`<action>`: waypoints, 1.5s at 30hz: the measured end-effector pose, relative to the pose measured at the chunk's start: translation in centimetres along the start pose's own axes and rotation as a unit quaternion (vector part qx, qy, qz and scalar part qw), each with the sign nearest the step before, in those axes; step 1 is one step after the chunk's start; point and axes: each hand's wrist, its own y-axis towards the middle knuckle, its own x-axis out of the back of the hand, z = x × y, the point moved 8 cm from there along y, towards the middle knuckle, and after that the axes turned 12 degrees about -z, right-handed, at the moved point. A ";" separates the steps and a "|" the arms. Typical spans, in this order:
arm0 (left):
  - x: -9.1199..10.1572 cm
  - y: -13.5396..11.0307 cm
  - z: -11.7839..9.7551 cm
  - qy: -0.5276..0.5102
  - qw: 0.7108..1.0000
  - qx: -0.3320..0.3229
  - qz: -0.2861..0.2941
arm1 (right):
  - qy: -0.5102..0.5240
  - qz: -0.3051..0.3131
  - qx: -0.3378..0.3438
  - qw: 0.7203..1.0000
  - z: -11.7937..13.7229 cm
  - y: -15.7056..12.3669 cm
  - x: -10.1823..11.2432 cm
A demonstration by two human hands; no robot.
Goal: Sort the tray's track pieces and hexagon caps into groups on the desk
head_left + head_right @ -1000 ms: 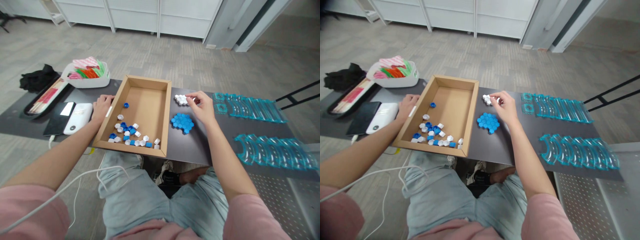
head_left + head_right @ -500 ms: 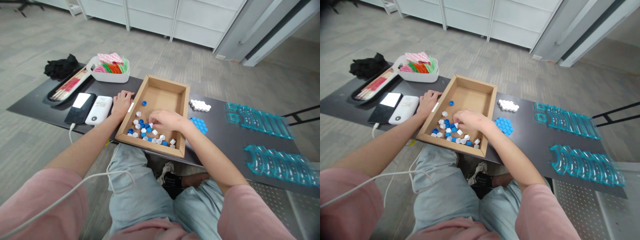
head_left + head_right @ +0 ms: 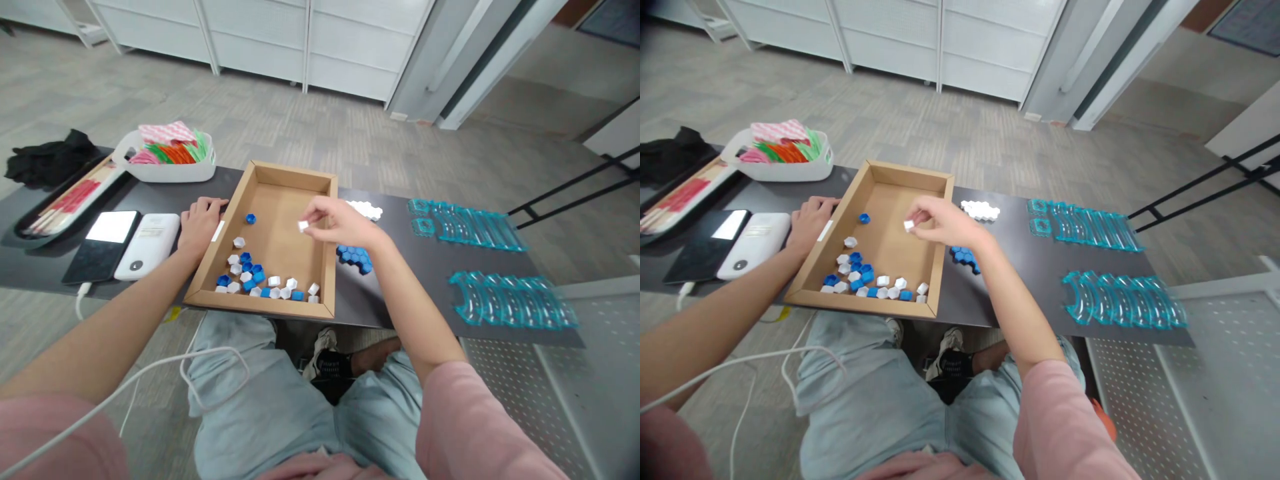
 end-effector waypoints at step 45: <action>-2.3 2.5 4.4 0.073 0.996 0.039 0.029 | -0.188 -0.332 -0.254 0.889 -20.4 -7.8 15.9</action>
